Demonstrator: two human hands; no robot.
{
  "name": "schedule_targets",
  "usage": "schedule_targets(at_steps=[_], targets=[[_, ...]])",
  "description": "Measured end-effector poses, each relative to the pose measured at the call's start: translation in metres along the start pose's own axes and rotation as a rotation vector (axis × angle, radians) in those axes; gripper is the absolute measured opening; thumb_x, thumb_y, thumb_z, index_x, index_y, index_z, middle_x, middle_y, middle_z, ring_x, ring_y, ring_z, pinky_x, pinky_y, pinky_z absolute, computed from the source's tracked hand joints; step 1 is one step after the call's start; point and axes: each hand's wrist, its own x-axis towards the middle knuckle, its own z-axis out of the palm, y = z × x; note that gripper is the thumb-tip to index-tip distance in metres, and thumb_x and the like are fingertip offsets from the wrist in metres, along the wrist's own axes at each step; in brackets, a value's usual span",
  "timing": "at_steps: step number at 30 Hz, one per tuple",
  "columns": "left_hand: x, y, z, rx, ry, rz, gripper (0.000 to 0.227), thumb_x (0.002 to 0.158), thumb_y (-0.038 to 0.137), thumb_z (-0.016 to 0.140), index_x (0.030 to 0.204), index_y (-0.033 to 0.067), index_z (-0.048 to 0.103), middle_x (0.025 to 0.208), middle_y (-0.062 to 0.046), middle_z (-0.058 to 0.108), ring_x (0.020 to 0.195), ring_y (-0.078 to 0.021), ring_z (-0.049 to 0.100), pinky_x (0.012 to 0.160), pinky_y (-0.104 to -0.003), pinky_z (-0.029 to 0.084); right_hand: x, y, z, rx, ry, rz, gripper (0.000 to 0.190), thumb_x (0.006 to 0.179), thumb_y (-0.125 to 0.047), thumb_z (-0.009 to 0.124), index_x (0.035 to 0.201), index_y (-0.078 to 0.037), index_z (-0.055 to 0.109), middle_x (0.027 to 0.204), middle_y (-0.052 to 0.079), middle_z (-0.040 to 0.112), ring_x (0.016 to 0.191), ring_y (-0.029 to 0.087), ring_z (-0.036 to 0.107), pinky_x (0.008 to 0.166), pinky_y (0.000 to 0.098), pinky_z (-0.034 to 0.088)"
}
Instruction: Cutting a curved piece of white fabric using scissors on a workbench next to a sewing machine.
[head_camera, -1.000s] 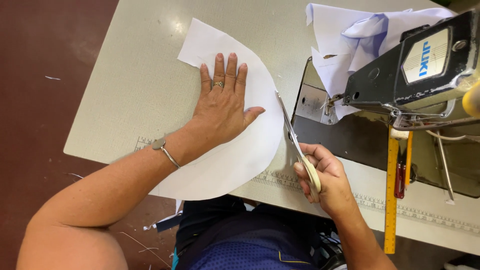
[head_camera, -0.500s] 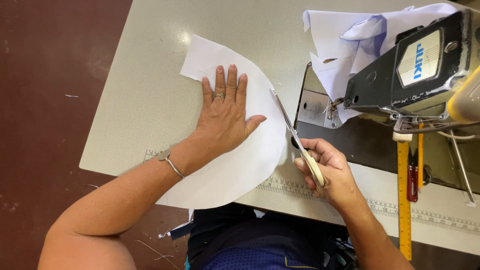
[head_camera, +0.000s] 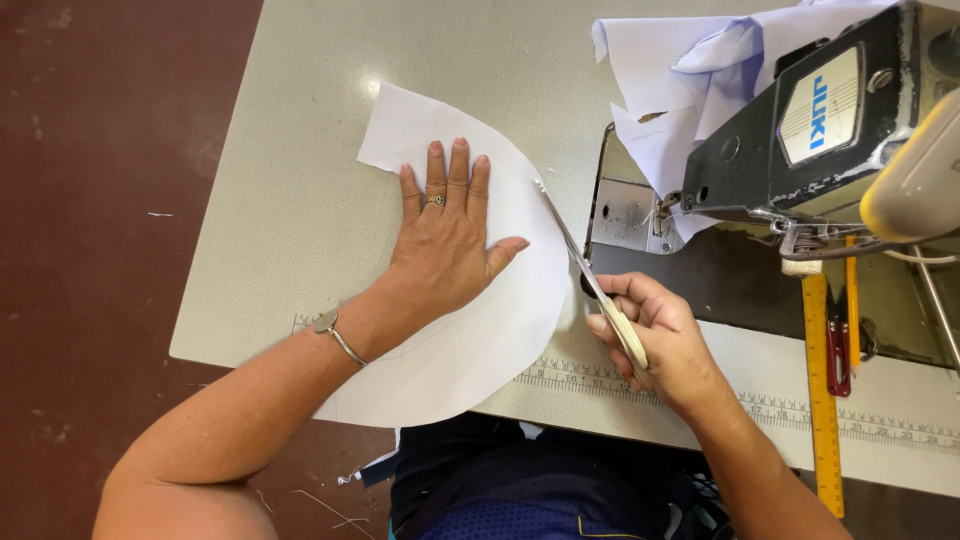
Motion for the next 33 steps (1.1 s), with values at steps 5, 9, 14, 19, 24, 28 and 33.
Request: schedule_targets(at_steps=[5,9,14,19,24,28,33], targets=[[0.0,-0.001,0.0,0.003,0.002,0.023,0.101,0.101,0.076,0.03,0.164,-0.0014,0.013,0.168,-0.028,-0.004,0.154,-0.0473,-0.011,0.121,-0.069,-0.002,0.006,-0.01,0.006,-0.017,0.022,0.032,0.044,0.082,-0.012,0.073,0.123,-0.003,0.062,0.065,0.003,0.052,0.037,0.012,0.042,0.023,0.027,0.023],[0.001,-0.001,0.0,0.001,-0.009,0.04,0.101,0.101,0.075,0.029,0.164,-0.0025,0.011,0.168,-0.029,-0.005,0.153,-0.0476,-0.013,0.122,-0.067,-0.003,0.005,-0.015,0.007,-0.023,0.032,0.061,0.043,0.083,-0.013,0.074,0.124,-0.006,0.064,0.066,0.001,0.052,0.037,0.01,0.041,0.025,0.0246,0.021],[0.002,-0.002,0.002,-0.004,0.005,0.041,0.103,0.1,0.076,0.034,0.163,-0.0031,0.014,0.168,-0.029,-0.002,0.154,-0.0483,-0.009,0.122,-0.068,0.0,0.004,-0.011,0.003,-0.082,0.055,0.093,0.049,0.08,-0.012,0.074,0.128,-0.007,0.065,0.07,0.003,0.056,0.038,0.01,0.042,0.024,0.0252,0.022],[0.001,-0.003,0.001,-0.001,0.015,0.064,0.102,0.1,0.076,0.033,0.163,-0.0037,0.017,0.168,-0.029,0.002,0.154,-0.0497,-0.004,0.122,-0.069,0.001,0.002,-0.007,0.0,-0.056,0.046,0.083,0.051,0.08,-0.009,0.074,0.129,-0.004,0.062,0.07,0.005,0.055,0.038,0.012,0.039,0.025,0.0268,0.023],[0.0,-0.005,-0.005,-0.007,0.027,0.181,0.101,0.101,0.076,0.029,0.163,-0.003,0.018,0.169,-0.028,0.003,0.155,-0.0489,-0.001,0.123,-0.067,0.003,0.004,-0.009,0.0,-0.025,0.019,0.05,0.045,0.082,-0.011,0.072,0.125,-0.003,0.061,0.065,0.005,0.051,0.036,0.013,0.042,0.02,0.029,0.025],[-0.002,-0.003,-0.013,-0.016,0.042,0.228,0.099,0.101,0.075,0.032,0.161,-0.0031,0.025,0.168,-0.029,0.011,0.155,-0.0502,0.008,0.123,-0.067,0.009,0.006,-0.009,0.001,-0.004,0.01,0.039,0.042,0.082,-0.01,0.072,0.123,-0.005,0.061,0.064,0.003,0.049,0.036,0.012,0.041,0.023,0.0276,0.021],[-0.003,-0.003,-0.013,-0.014,0.053,0.247,0.099,0.101,0.075,0.031,0.161,-0.0036,0.027,0.168,-0.029,0.013,0.154,-0.0505,0.009,0.123,-0.066,0.01,0.005,-0.007,-0.004,-0.047,0.039,0.074,0.047,0.081,-0.011,0.074,0.126,-0.005,0.064,0.068,0.004,0.055,0.035,0.012,0.042,0.022,0.0263,0.022]])
